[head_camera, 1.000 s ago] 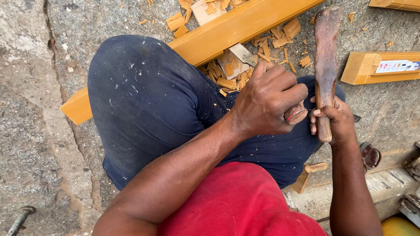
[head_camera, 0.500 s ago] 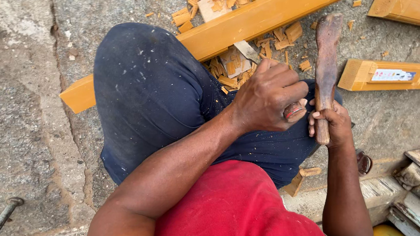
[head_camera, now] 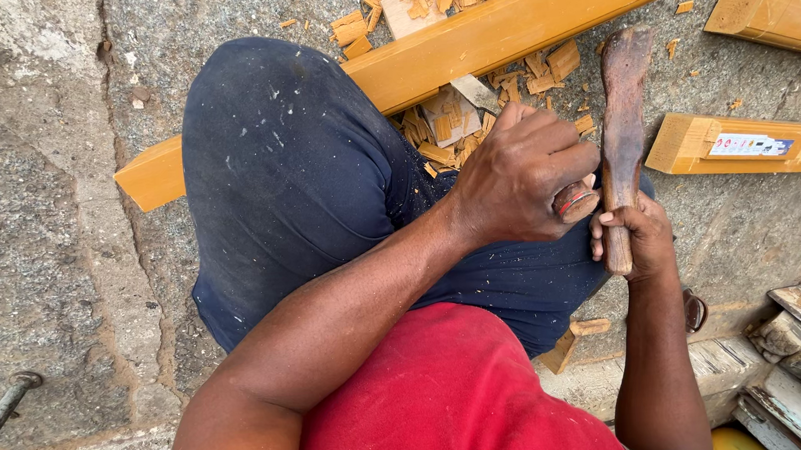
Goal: The person carves out sections of a wooden beam using a chisel and a wooden mallet, clearing shavings and repositioning the wood several times.
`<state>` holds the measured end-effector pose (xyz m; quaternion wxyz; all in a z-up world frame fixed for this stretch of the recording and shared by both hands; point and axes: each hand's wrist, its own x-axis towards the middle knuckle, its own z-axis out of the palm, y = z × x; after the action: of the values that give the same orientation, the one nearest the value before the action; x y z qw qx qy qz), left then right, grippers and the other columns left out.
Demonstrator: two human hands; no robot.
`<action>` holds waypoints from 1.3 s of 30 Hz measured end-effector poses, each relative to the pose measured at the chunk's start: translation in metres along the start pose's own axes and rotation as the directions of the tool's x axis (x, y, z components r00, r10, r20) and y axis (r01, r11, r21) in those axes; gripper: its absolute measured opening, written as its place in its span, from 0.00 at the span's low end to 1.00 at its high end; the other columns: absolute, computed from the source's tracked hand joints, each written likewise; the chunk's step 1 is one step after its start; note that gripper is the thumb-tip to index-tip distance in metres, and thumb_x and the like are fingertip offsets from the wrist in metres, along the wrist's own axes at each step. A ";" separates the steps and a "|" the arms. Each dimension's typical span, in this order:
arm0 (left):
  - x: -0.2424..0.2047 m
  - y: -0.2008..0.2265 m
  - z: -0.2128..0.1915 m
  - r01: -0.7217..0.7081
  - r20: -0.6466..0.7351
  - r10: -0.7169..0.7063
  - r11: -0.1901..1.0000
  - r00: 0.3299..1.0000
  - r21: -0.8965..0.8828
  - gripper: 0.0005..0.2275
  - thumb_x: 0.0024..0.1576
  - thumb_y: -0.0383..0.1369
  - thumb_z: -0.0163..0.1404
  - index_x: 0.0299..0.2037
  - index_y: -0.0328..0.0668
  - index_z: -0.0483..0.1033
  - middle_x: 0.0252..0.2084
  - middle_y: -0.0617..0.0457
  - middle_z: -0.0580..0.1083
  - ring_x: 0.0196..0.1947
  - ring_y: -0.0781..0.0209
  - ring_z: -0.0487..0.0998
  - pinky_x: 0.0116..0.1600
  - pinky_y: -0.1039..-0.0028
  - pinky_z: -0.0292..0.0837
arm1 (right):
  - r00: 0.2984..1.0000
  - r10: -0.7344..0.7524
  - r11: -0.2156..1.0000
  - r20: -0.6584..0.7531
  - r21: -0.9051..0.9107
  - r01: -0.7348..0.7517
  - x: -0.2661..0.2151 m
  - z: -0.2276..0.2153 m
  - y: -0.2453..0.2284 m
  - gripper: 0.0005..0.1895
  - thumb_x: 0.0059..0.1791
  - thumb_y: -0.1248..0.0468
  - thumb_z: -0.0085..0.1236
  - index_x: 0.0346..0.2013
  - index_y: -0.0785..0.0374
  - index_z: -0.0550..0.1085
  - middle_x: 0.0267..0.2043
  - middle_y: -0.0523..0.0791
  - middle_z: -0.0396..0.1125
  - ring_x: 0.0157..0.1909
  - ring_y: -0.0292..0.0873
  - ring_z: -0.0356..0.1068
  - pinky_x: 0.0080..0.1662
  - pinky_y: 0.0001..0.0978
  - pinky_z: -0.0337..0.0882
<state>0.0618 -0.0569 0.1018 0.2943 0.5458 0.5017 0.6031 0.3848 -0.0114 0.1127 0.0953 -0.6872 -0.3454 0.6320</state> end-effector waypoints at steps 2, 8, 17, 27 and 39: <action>0.002 -0.001 0.002 -0.002 -0.004 0.002 1.000 1.000 0.000 0.12 0.48 0.36 0.64 0.33 0.45 0.73 0.30 0.54 0.67 0.36 0.55 0.72 0.45 0.60 0.61 | 1.000 -0.004 1.000 0.004 0.000 0.004 0.000 -0.001 0.001 0.21 0.42 0.71 0.50 0.50 0.73 0.67 0.25 0.51 0.65 0.17 0.46 0.65 0.21 0.35 0.68; 0.004 -0.004 0.004 -0.006 -0.031 0.006 1.000 1.000 -0.001 0.11 0.47 0.35 0.63 0.32 0.45 0.73 0.29 0.55 0.67 0.36 0.56 0.72 0.44 0.61 0.61 | 1.000 -0.005 1.000 -0.024 -0.027 0.005 0.000 -0.001 0.000 0.20 0.42 0.71 0.50 0.48 0.72 0.67 0.25 0.51 0.65 0.17 0.46 0.64 0.21 0.35 0.68; 0.005 -0.005 0.007 0.001 -0.070 -0.001 1.000 0.998 0.000 0.11 0.47 0.36 0.62 0.35 0.45 0.75 0.29 0.55 0.66 0.34 0.56 0.72 0.43 0.61 0.60 | 0.997 -0.031 0.996 -0.068 -0.081 0.025 -0.003 0.005 -0.002 0.20 0.41 0.72 0.50 0.48 0.71 0.66 0.24 0.51 0.65 0.17 0.46 0.64 0.21 0.36 0.68; 0.010 -0.009 0.012 0.017 -0.115 -0.017 1.000 0.993 0.001 0.08 0.50 0.35 0.60 0.32 0.45 0.73 0.27 0.56 0.67 0.33 0.57 0.73 0.41 0.60 0.59 | 0.912 -0.406 0.896 -0.057 -0.220 0.385 -0.080 0.031 -0.050 0.26 0.40 0.70 0.53 0.53 0.74 0.67 0.27 0.51 0.67 0.24 0.45 0.68 0.29 0.33 0.73; 0.019 -0.013 0.019 0.039 -0.119 -0.039 0.999 0.992 -0.004 0.08 0.50 0.36 0.58 0.28 0.44 0.72 0.25 0.56 0.68 0.30 0.57 0.74 0.39 0.59 0.62 | 0.560 -0.818 0.572 0.135 0.083 0.816 -0.150 0.060 -0.112 0.27 0.45 0.78 0.53 0.60 0.72 0.65 0.32 0.56 0.71 0.30 0.48 0.77 0.36 0.40 0.81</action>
<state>0.0731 -0.0303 0.0947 0.2762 0.4988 0.5282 0.6292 0.2942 -0.0359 0.2857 0.3527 -0.3964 -0.6270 0.5703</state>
